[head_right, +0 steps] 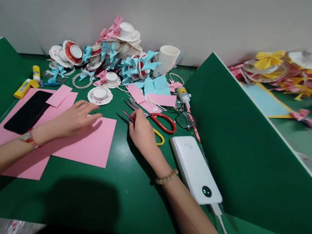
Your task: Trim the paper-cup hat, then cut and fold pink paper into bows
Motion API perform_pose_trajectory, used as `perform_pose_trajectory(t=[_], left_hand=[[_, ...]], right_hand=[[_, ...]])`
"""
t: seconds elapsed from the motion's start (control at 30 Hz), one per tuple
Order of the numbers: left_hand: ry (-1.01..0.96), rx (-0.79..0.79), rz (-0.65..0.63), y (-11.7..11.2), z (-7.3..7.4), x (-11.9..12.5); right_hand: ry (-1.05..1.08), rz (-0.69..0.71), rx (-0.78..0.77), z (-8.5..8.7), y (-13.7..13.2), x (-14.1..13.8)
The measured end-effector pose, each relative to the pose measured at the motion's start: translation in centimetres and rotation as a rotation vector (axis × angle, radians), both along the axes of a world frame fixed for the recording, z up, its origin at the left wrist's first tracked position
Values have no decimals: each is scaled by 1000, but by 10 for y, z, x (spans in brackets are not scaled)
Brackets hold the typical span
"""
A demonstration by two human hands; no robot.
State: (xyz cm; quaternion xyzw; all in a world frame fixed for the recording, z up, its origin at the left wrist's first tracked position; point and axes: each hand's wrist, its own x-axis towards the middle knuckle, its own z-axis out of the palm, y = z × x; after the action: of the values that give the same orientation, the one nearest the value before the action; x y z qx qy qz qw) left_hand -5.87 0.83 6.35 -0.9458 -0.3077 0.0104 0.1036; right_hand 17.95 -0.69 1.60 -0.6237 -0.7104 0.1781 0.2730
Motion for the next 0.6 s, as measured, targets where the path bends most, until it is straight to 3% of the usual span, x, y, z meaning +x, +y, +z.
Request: perform_pose_trajectory(t=[0.1,0.23,0.4,0.6], left_hand=[[112,-296,-173,-35,18,6],[268,-335,-113,-63,18,13],[342,-293,-91,-69,7,18],[175,-360,-53,-68,4,9]], right_hand=[[77,38,-7,1,-5,2],[82,142,-34,12,-6,12],[108,124,-23,23,-6,20],[205,83,12,19,-5,22]])
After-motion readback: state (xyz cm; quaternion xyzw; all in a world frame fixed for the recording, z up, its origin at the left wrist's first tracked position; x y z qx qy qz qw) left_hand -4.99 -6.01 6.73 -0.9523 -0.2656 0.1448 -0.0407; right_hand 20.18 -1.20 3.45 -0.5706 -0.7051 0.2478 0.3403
